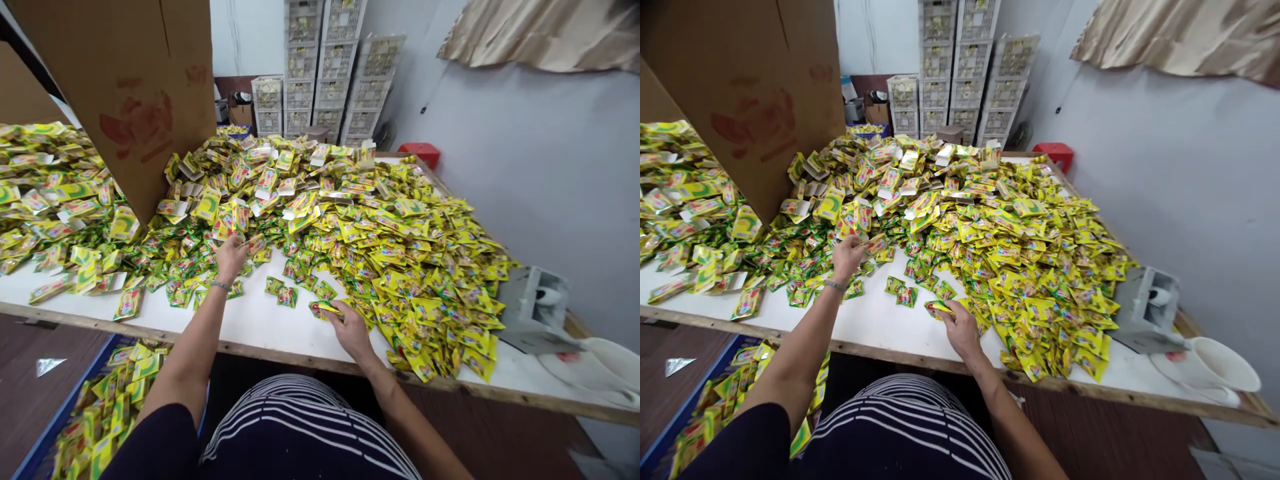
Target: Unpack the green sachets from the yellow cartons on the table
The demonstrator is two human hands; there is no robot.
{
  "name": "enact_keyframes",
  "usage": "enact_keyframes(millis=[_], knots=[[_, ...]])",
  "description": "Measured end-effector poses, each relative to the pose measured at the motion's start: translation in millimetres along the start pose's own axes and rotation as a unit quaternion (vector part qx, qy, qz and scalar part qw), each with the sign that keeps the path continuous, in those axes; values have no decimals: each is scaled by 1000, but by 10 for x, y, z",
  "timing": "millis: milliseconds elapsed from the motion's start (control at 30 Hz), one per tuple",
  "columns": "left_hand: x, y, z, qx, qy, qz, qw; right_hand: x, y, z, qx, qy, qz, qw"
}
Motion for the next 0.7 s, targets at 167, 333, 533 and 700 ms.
enact_keyframes(millis=[167,333,533,700], knots=[[469,-348,138,176,50,-191,964,-129,-9,-417,-85,-97,-99,987],[1009,-260,287,368,-67,-391,841,-191,305,-599,-124,-71,-236,961],[1540,23,78,457,-224,-311,803,189,484,-367,-176,163,-215,947],[1714,96,-60,400,-207,-314,836,215,281,-322,-153,142,-161,965]])
Point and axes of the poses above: each hand's wrist, its own x-axis away from the middle knuckle, its own y-axis out of the palm, z = x × y, the point moved 2 cm from there along -x, towards the middle knuckle, and after that the axes turned 8 degrees about z, right-handed, at the moved point
